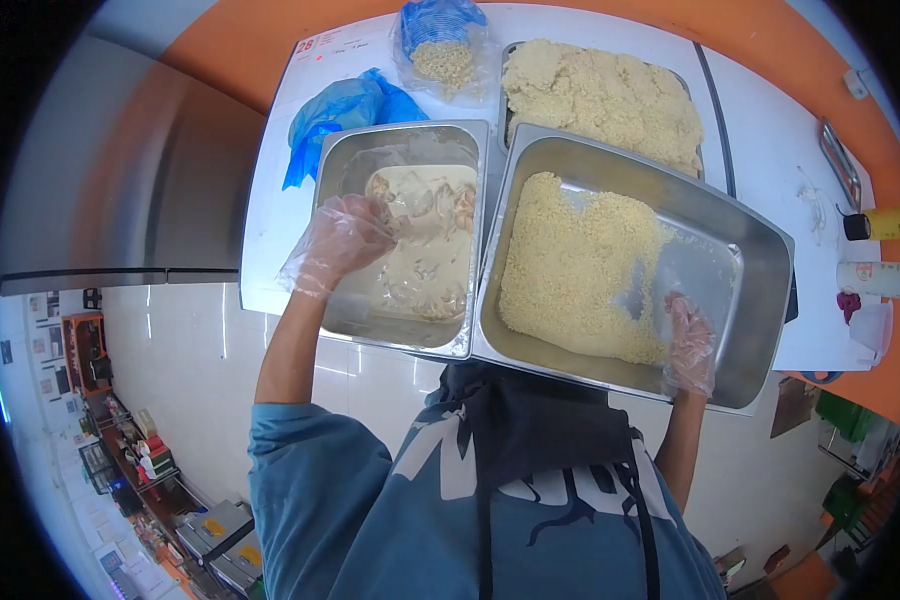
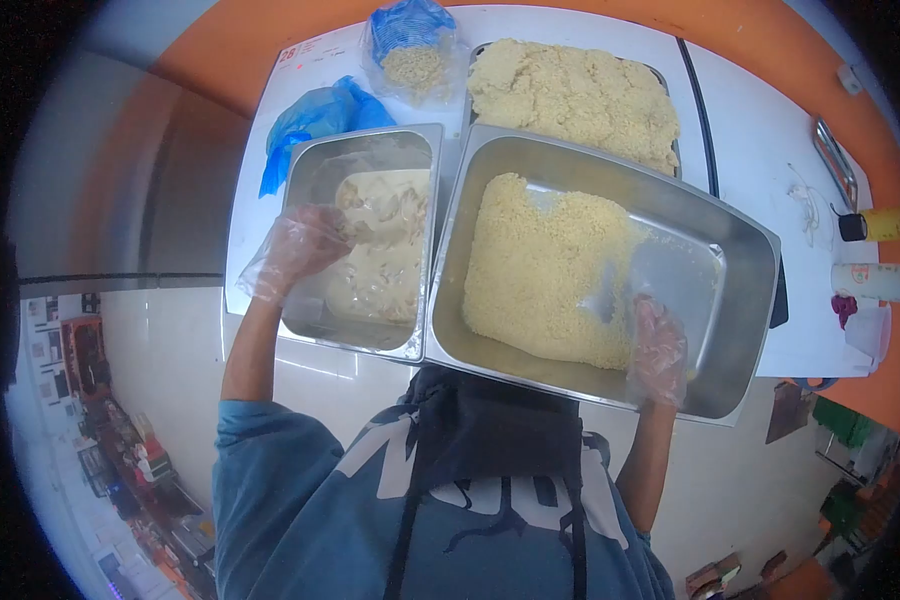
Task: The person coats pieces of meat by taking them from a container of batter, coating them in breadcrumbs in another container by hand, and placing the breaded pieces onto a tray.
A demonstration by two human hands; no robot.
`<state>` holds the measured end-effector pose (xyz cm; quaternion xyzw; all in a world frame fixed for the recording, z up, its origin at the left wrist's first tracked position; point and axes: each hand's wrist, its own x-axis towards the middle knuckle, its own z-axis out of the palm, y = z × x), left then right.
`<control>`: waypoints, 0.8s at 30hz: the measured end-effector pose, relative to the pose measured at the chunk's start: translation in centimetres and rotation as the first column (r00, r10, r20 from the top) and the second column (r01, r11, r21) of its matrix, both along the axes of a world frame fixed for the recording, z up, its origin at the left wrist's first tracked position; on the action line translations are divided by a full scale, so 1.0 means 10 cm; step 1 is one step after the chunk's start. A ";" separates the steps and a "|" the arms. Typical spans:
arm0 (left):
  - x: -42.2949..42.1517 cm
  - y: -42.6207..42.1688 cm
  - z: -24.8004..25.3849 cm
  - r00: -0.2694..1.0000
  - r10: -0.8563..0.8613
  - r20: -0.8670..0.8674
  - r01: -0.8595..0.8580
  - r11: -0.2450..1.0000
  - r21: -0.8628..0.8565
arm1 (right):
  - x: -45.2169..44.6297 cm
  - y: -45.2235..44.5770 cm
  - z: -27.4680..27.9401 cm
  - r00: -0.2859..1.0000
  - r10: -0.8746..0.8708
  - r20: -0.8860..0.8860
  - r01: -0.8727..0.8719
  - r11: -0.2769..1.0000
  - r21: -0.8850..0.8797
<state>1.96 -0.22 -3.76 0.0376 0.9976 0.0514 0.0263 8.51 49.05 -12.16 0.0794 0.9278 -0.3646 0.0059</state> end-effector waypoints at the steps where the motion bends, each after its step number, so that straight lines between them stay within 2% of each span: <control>1: 0.02 0.07 0.13 1.000 0.011 0.004 -0.011 1.000 0.020 | 0.00 0.01 -0.02 1.000 -0.009 0.005 0.009 1.000 0.009; 4: 0.06 0.27 0.63 0.992 0.001 0.129 -0.002 1.000 0.012 | -0.03 -0.06 0.09 0.998 -0.025 0.059 0.026 1.000 -0.014; 7: 0.14 0.42 1.02 0.988 -0.150 0.025 0.150 0.989 0.005 | -0.02 -0.13 0.24 0.996 -0.030 0.080 0.027 0.998 0.048; 10: 0.19 0.62 1.34 0.974 -0.212 0.077 0.211 0.977 0.022 | -0.03 -0.12 0.28 0.994 -0.014 0.110 0.006 0.997 0.077; 13: 0.32 0.81 1.48 0.894 -0.414 -0.172 0.425 0.904 0.036 | -0.01 -0.10 0.17 0.993 -0.061 0.102 0.060 0.998 0.015; 15: 0.34 1.00 1.50 0.887 -0.442 -0.136 0.461 0.867 0.191 | 0.00 -0.09 0.18 0.997 -0.034 0.075 0.040 0.996 -0.080; 16: 0.33 1.10 1.49 0.881 -0.457 -0.120 0.472 0.840 0.268 | 0.01 -0.08 0.20 0.998 -0.023 0.060 0.030 0.992 -0.126; 17: 0.29 1.18 1.41 0.872 -0.488 -0.050 0.472 0.807 0.354 | 0.01 -0.08 0.20 0.998 -0.016 0.053 0.021 0.996 -0.084; 20: 0.04 1.40 0.79 0.792 -0.595 0.138 0.413 0.688 0.597 | 0.01 -0.09 0.27 0.999 0.000 0.042 0.000 1.000 0.002; 22: -0.23 1.64 0.52 0.693 -0.709 0.134 0.556 0.643 0.527 | -0.01 -0.11 0.34 0.999 0.012 0.041 -0.012 1.000 -0.007; 23: -0.39 1.78 0.41 0.620 -0.779 0.094 0.709 0.607 0.358 | -0.02 -0.11 0.35 0.999 0.012 0.033 -0.011 1.000 -0.004; 24: -0.57 1.83 0.01 0.623 -0.782 0.021 0.708 0.575 0.410 | -0.03 -0.11 0.35 1.000 0.013 0.024 -0.013 1.000 -0.003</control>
